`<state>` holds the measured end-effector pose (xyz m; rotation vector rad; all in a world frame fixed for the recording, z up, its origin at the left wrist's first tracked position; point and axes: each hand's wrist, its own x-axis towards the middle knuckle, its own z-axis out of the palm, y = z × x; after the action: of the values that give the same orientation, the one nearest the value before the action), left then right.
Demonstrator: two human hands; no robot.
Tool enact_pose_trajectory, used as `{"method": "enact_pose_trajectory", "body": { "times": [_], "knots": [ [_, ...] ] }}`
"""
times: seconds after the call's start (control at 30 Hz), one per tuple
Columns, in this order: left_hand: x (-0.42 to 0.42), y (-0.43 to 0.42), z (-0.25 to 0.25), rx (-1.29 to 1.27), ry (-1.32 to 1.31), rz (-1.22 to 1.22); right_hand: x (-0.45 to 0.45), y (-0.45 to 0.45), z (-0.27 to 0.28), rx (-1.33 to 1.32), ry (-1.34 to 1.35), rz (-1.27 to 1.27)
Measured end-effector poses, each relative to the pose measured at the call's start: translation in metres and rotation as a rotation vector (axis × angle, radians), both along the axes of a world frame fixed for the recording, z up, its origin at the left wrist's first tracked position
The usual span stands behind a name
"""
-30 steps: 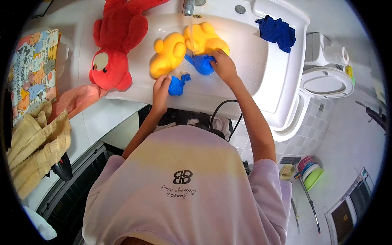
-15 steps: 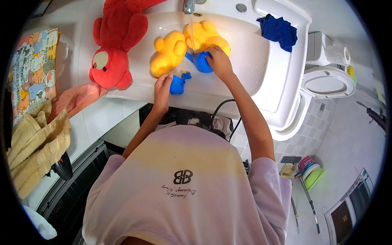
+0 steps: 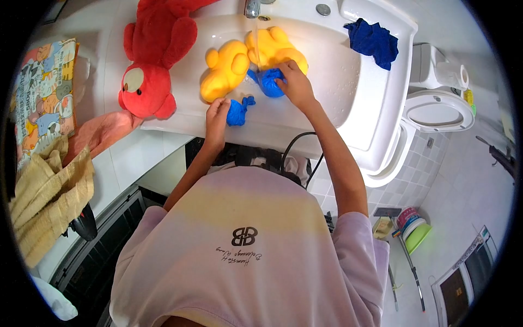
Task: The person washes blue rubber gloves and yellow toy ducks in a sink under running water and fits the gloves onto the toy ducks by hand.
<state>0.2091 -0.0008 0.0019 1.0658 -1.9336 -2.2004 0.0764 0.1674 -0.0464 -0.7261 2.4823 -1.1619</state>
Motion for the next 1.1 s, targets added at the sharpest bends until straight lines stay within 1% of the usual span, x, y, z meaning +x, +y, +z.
{"method": "enact_pose_trajectory", "body": {
  "times": [0.27, 0.37, 0.43, 0.47, 0.53, 0.57, 0.63, 0.67, 0.73, 0.77, 0.83, 0.87, 0.9, 0.93, 0.97, 1.0, 1.03, 1.07, 1.1],
  "knots": [
    [0.000, -0.001, -0.001, 0.006, -0.005, 0.005, 0.001, -0.001, 0.003, 0.035, -0.033, 0.060],
    [-0.001, -0.001, 0.001, -0.012, 0.007, 0.012, 0.003, 0.000, 0.008, 0.006, 0.008, 0.025],
    [-0.003, -0.003, 0.006, -0.074, 0.065, -0.047, 0.004, 0.002, 0.021, -0.076, 0.080, -0.059],
    [-0.005, -0.004, 0.010, -0.073, 0.065, -0.046, 0.006, 0.001, 0.029, -0.074, 0.080, -0.058],
    [-0.011, -0.006, 0.024, -0.077, 0.133, -0.180, 0.012, -0.006, 0.050, -0.245, -0.177, 0.027],
    [-0.013, -0.006, 0.030, -0.076, 0.133, -0.184, 0.019, -0.011, 0.059, -0.244, -0.177, 0.023],
    [-0.020, -0.006, 0.041, -0.014, 0.172, -0.269, 0.028, -0.023, 0.073, -0.349, -0.490, 0.275],
    [-0.022, -0.007, 0.047, -0.016, 0.175, -0.271, 0.029, -0.026, 0.073, -0.351, -0.486, 0.273],
    [-0.025, -0.012, 0.056, -0.095, 0.159, -0.376, 0.029, -0.033, 0.074, -0.472, -0.622, 0.309],
    [-0.025, -0.014, 0.057, -0.101, 0.162, -0.374, 0.029, -0.032, 0.079, -0.520, -0.633, 0.230],
    [-0.027, -0.017, 0.057, 0.174, 0.171, -0.214, 0.024, -0.026, 0.081, -0.508, -0.589, 0.241],
    [-0.028, -0.019, 0.052, 0.174, 0.171, -0.216, 0.023, -0.023, 0.081, -0.492, -0.547, 0.248],
    [-0.030, -0.020, 0.047, 0.297, 0.213, -0.176, 0.025, -0.021, 0.083, -0.536, -0.616, 0.212],
    [-0.030, -0.019, 0.044, 0.422, 0.254, -0.136, 0.026, -0.018, 0.086, -0.534, -0.614, 0.206],
    [-0.029, -0.016, 0.042, 0.427, 0.254, -0.139, 0.027, -0.015, 0.088, -0.546, -0.711, 0.215],
    [-0.033, -0.010, 0.050, 0.422, 0.247, -0.147, 0.027, -0.013, 0.091, -0.559, -0.807, 0.226],
    [-0.036, -0.007, 0.058, 0.416, 0.241, -0.155, 0.027, -0.011, 0.096, -0.558, -0.803, 0.224],
    [-0.037, -0.007, 0.061, 0.416, 0.244, -0.157, 0.026, -0.008, 0.102, -0.529, -0.692, 0.252],
    [-0.038, -0.009, 0.064, 0.368, 0.298, -0.226, 0.026, -0.005, 0.108, -0.500, -0.583, 0.280]
  ]
}}
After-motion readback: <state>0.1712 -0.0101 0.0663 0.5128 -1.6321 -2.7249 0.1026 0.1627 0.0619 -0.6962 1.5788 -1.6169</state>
